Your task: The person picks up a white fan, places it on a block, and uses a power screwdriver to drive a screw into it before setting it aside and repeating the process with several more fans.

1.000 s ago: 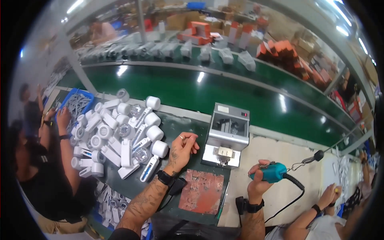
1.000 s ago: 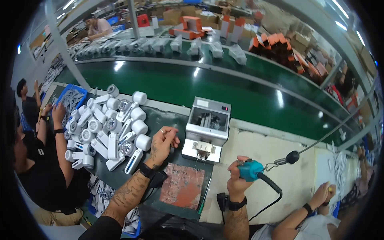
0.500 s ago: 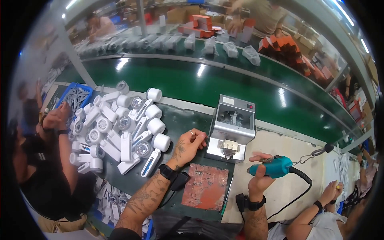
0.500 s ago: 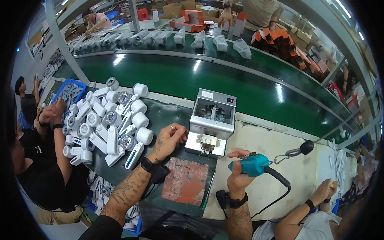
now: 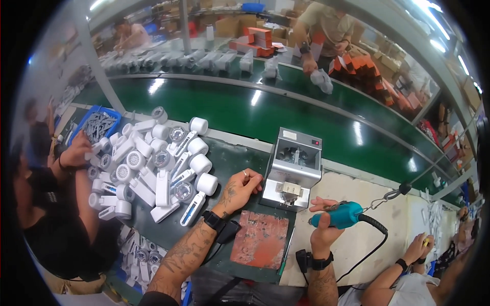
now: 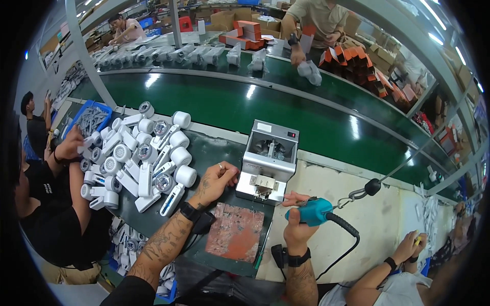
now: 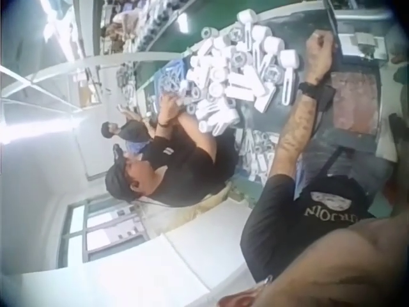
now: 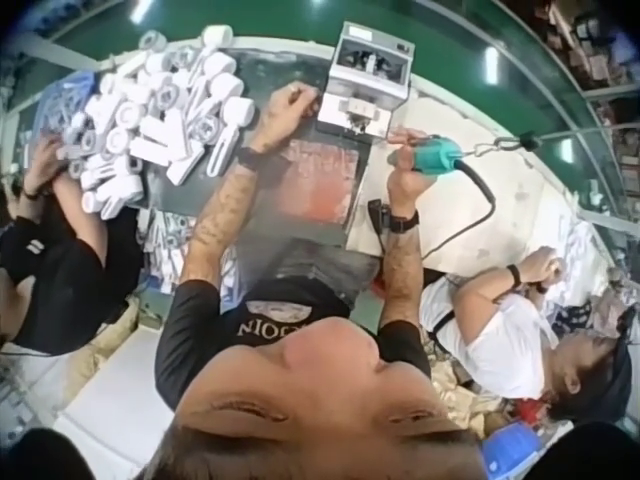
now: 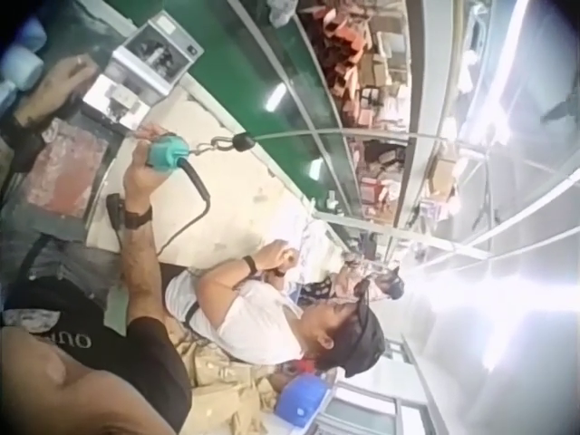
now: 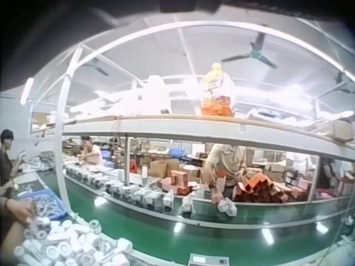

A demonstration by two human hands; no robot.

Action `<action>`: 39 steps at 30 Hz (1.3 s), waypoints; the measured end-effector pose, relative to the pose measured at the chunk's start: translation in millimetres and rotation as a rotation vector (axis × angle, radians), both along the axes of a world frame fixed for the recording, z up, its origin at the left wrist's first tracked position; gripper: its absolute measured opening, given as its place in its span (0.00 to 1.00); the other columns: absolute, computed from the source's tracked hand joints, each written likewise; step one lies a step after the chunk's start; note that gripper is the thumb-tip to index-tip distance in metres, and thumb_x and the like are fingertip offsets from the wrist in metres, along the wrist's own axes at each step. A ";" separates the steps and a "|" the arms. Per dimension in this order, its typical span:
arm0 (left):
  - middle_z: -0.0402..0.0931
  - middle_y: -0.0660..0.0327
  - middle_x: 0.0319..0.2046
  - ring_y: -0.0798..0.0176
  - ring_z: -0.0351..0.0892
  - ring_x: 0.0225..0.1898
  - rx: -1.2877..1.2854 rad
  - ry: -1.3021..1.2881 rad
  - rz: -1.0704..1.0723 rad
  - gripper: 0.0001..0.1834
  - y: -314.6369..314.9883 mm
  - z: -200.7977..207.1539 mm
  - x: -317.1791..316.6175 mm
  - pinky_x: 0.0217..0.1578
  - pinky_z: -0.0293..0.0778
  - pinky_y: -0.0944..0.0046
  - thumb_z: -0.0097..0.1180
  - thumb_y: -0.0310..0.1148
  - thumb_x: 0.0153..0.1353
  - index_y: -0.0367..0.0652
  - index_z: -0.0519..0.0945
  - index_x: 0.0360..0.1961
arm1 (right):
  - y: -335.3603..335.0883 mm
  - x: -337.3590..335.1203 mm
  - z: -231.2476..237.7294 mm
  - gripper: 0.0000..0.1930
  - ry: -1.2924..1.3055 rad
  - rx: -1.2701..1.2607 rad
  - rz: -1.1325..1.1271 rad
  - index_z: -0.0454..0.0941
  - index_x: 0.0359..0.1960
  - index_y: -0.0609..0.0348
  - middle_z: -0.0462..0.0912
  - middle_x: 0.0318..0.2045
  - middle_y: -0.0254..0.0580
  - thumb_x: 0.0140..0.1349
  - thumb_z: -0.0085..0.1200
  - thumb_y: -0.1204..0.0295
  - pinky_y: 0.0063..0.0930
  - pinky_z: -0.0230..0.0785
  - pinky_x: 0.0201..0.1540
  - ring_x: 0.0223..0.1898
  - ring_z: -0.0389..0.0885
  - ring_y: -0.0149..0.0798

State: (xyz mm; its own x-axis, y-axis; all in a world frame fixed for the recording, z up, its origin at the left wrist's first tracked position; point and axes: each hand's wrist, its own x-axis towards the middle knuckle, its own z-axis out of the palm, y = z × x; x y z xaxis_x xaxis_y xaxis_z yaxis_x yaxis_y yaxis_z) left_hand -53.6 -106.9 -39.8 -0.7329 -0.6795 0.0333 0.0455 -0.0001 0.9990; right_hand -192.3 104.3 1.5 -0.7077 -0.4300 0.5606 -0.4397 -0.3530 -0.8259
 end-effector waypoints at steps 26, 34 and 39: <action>0.75 0.68 0.25 0.75 0.71 0.27 -0.011 -0.017 0.037 0.09 5.8 3.6 -6.5 0.30 0.67 0.74 0.53 0.32 0.71 0.36 0.79 0.38 | 12.1 -2.0 -14.9 0.19 -0.123 0.006 0.103 0.72 0.49 0.66 0.82 0.31 0.43 0.66 0.62 0.64 0.33 0.74 0.45 0.37 0.82 0.37; 0.75 0.68 0.26 0.75 0.70 0.27 -0.027 -0.007 0.031 0.09 7.9 5.3 -1.0 0.31 0.66 0.73 0.53 0.32 0.71 0.37 0.79 0.38 | 14.6 3.0 -7.0 0.20 -0.167 0.025 0.139 0.72 0.49 0.66 0.82 0.31 0.42 0.65 0.62 0.64 0.32 0.75 0.46 0.37 0.82 0.36; 0.75 0.68 0.26 0.74 0.71 0.28 0.007 -0.020 0.012 0.08 9.4 4.4 -5.9 0.32 0.67 0.73 0.53 0.32 0.71 0.37 0.78 0.38 | 16.3 5.3 1.1 0.19 -0.165 0.032 0.111 0.72 0.48 0.64 0.82 0.30 0.40 0.65 0.62 0.62 0.33 0.75 0.43 0.37 0.81 0.36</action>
